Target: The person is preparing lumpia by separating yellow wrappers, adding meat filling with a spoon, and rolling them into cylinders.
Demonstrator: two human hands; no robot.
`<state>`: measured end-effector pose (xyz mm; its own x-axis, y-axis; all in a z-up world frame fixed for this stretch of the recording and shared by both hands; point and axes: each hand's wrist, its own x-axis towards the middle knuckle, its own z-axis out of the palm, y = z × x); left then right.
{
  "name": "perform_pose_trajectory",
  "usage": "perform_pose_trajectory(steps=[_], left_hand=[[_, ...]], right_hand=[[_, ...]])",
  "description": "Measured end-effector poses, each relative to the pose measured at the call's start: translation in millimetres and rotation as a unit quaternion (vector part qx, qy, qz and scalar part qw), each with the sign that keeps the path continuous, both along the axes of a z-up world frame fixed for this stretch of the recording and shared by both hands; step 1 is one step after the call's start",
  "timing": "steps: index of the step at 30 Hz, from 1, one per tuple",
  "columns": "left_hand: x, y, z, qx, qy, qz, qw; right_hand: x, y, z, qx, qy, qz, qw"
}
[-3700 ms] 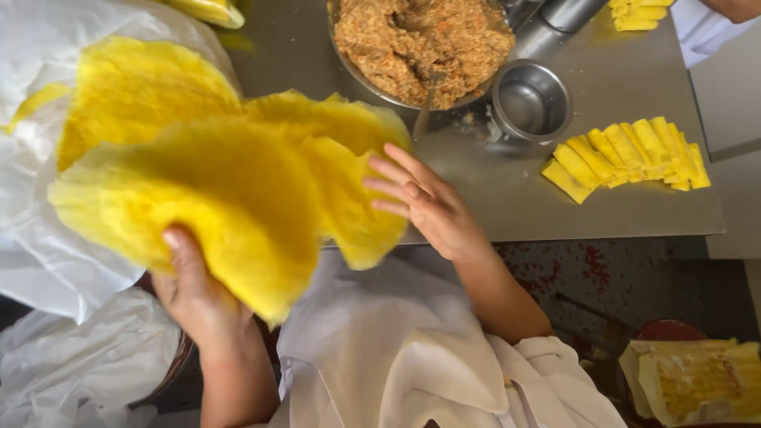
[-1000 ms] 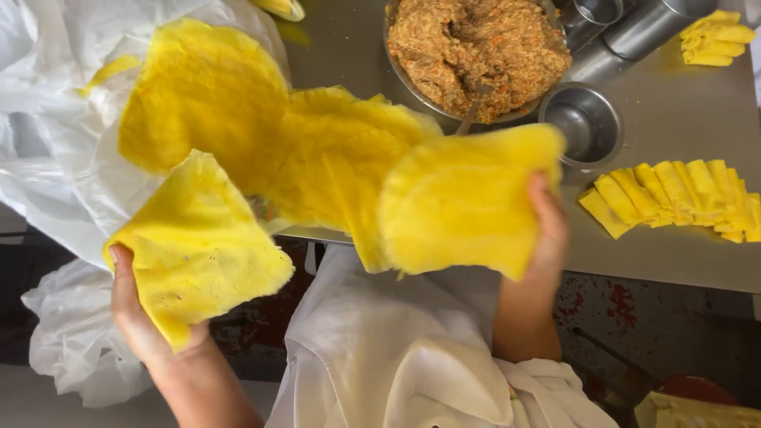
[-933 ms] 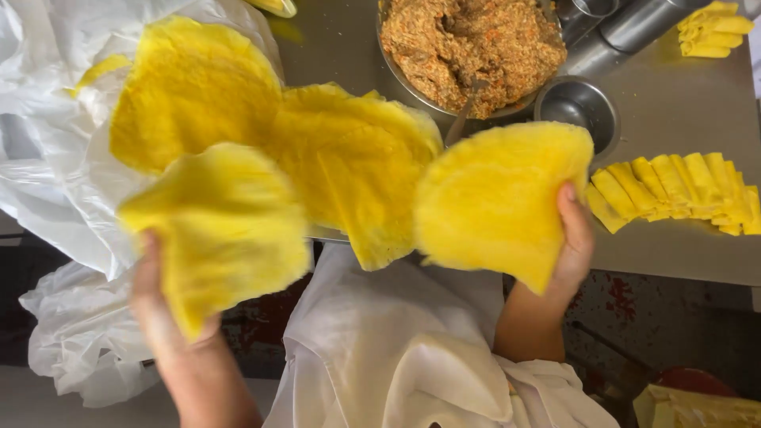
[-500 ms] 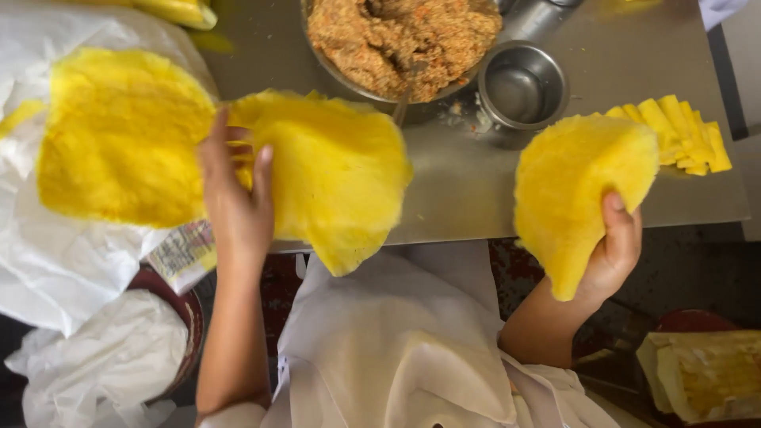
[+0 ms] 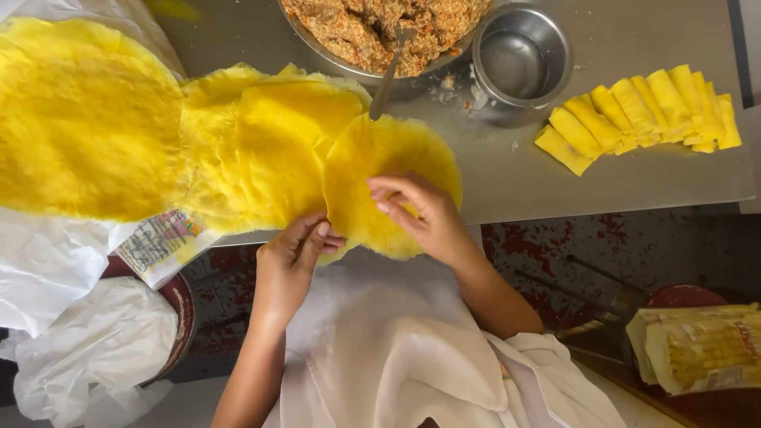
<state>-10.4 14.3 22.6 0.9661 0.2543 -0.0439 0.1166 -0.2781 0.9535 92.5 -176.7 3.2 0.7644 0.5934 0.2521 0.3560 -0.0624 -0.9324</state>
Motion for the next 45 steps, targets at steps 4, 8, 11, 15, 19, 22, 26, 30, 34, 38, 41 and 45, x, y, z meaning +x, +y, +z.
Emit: perform_pose_trajectory(steps=[4,8,11,15,19,22,26,30,34,38,41,45], left_hand=[[-1.1,-4.5,-3.5,-0.019,-0.006,0.013,1.000],[-0.1,-4.7,-3.9,0.028,-0.014,0.021,0.999],[1.7,-2.7,-3.7,0.013,-0.018,0.024,0.999],[2.9,-2.0,4.7,0.035,-0.014,0.027,0.999],[8.1,-2.2,5.3,0.004,-0.010,0.017,1.000],[10.0,-2.6,6.3,0.011,-0.015,0.006,1.000],[13.6,5.6,4.1,0.032,-0.008,0.002,0.999],[22.1,12.4,0.0,0.103,-0.007,-0.004,0.995],[23.1,20.0,0.4,0.077,0.007,-0.025,0.997],[18.8,19.6,-4.6,-0.037,0.039,-0.038,0.998],[18.4,12.4,-4.8,-0.070,0.031,-0.057,0.995],[17.8,-5.3,4.7,0.011,0.003,-0.073,0.997]], right_hand=[[-16.7,13.8,-2.9,-0.043,-0.114,-0.015,0.993],[-25.6,30.1,-5.6,-0.124,-0.269,-0.036,0.954],[-26.3,35.9,-10.8,-0.152,-0.337,-0.068,0.927],[-30.7,42.8,4.2,-0.155,-0.357,-0.058,0.919],[-32.5,43.2,-7.0,-0.182,-0.399,-0.082,0.895],[-31.6,42.7,-6.8,-0.164,-0.400,-0.086,0.898],[-31.2,43.1,2.6,-0.140,-0.390,-0.072,0.907],[-27.3,43.9,3.7,-0.116,-0.424,-0.028,0.898],[-25.5,33.9,6.4,-0.118,-0.424,-0.022,0.898],[-25.3,24.2,9.0,-0.075,-0.255,0.001,0.964],[-27.3,23.1,4.1,-0.044,-0.120,-0.009,0.992],[-29.2,20.5,0.2,-0.061,-0.068,-0.051,0.995]])
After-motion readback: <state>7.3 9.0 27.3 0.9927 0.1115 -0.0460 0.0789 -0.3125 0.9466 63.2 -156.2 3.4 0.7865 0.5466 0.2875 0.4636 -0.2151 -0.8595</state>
